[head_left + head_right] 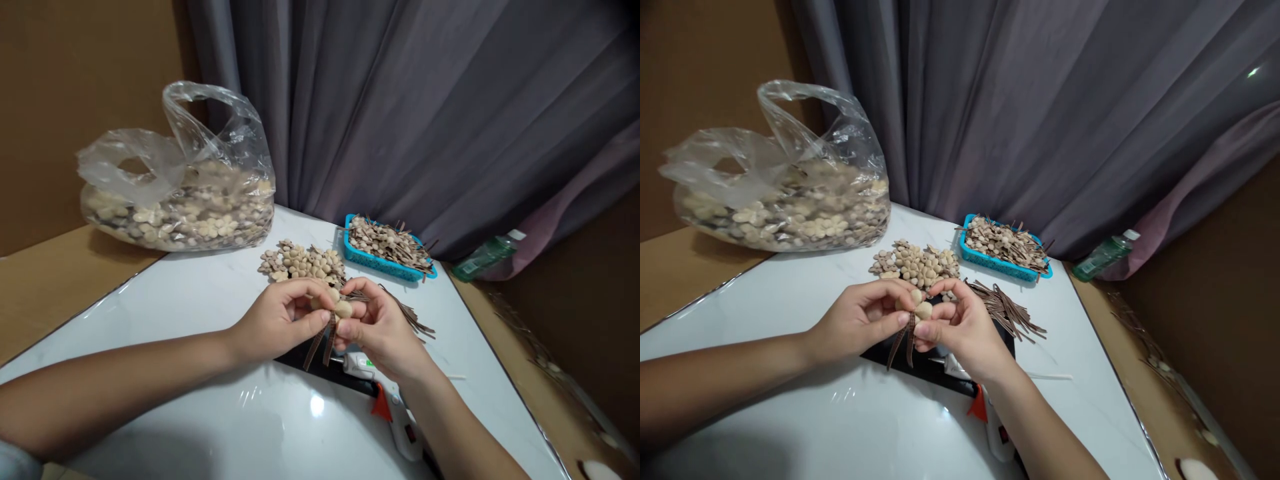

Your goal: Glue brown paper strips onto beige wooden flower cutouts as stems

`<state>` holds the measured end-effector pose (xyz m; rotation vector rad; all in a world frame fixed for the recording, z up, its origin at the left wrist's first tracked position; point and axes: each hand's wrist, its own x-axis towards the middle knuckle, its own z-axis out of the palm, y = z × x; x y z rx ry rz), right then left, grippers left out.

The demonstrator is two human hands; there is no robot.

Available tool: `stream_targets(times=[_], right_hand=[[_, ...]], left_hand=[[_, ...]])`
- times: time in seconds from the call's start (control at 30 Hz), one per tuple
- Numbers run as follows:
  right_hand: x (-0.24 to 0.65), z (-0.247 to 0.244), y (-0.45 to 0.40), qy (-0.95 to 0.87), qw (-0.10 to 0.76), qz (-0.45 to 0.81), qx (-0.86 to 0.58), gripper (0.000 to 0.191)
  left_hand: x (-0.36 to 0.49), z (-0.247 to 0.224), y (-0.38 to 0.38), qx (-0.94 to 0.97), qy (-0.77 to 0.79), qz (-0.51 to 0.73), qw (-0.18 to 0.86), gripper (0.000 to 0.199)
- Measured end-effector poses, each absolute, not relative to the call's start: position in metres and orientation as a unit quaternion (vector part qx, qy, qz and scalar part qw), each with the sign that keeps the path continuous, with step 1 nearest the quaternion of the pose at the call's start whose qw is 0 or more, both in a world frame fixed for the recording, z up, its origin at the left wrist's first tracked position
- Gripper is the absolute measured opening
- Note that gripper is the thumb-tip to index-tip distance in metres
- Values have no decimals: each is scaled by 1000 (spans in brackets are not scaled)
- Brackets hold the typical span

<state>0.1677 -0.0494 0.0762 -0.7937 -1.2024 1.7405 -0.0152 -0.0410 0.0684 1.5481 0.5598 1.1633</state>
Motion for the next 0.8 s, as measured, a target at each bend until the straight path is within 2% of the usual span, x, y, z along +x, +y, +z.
stream_targets(times=[0.8], right_hand=[[165,76,-50,-482,435,687,-327,45]], left_hand=[[-11,71,-43,544,236,456,664,16]])
